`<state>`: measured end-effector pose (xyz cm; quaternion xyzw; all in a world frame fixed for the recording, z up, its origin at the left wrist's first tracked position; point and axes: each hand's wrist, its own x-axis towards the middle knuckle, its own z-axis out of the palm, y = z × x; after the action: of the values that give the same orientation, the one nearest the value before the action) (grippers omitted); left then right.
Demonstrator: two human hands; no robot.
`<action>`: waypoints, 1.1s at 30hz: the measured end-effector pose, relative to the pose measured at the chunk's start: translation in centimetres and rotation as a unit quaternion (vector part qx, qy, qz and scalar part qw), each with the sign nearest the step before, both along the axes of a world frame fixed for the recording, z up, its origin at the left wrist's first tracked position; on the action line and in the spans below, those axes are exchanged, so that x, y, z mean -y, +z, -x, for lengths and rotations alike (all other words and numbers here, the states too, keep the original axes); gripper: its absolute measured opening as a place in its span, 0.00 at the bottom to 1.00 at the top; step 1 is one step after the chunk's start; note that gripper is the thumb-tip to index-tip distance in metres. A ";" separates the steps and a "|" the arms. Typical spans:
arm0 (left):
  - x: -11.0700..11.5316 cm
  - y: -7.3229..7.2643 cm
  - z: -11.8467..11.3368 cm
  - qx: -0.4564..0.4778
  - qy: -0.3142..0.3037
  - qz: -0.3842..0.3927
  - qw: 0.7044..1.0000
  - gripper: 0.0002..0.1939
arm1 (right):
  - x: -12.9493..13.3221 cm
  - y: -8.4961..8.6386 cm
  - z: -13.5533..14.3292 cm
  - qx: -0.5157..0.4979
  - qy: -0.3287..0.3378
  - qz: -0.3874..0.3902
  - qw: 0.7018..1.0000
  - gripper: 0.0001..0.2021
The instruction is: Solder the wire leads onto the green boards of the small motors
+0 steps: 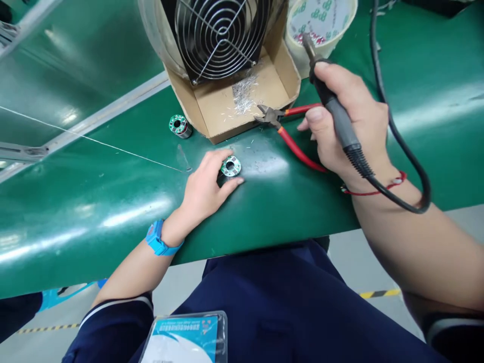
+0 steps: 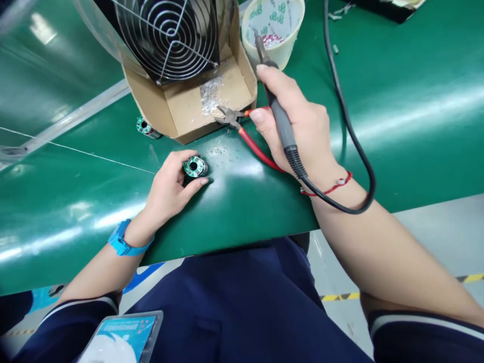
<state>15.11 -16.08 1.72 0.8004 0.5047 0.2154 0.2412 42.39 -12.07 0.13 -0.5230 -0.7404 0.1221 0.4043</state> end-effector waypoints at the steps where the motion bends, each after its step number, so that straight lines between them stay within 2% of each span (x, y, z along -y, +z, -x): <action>1: 0.0 -0.1 -0.1 -0.007 0.011 -0.001 1.000 0.23 | 0.0 -0.1 0.0 -0.017 0.004 -0.013 1.000 0.27; 3: -0.1 -0.3 0.0 0.016 0.011 0.010 1.000 0.20 | 0.1 -0.1 0.0 -0.032 0.009 -0.033 0.999 0.28; 5: -0.1 -0.4 0.4 0.077 -0.010 0.029 0.997 0.21 | 0.2 0.1 0.1 -0.033 0.000 -0.042 0.999 0.27; 10: 0.4 -0.4 1.4 0.191 -0.051 0.056 0.979 0.23 | 0.3 0.7 0.4 0.006 -0.062 -0.042 0.997 0.23; 15: 0.9 -0.4 1.4 0.254 -0.083 0.086 0.960 0.28 | 0.0 0.2 0.3 0.034 -0.105 -0.038 0.993 0.18; 20: 1.1 0.5 1.7 0.281 -0.108 0.080 0.950 0.27 | -0.9 -0.9 0.4 0.060 -0.125 -0.058 0.989 0.21; 25: 1.4 1.6 1.6 0.305 -0.125 0.068 0.942 0.28 | -1.6 -1.6 0.6 0.081 -0.113 -0.091 0.986 0.21; 30: 2.1 1.3 1.0 0.369 -0.123 0.161 0.907 0.27 | -1.4 -1.6 0.1 0.085 -0.106 -0.107 0.985 0.20; 33: 2.4 1.2 0.9 0.362 -0.114 0.184 0.907 0.26 | -1.3 -1.4 -0.2 0.086 -0.104 -0.115 0.984 0.21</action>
<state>14.18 -18.46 2.94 0.6604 0.3189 0.3647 0.5737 42.55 -10.82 -1.23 -0.5559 -0.7230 -0.0522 0.4069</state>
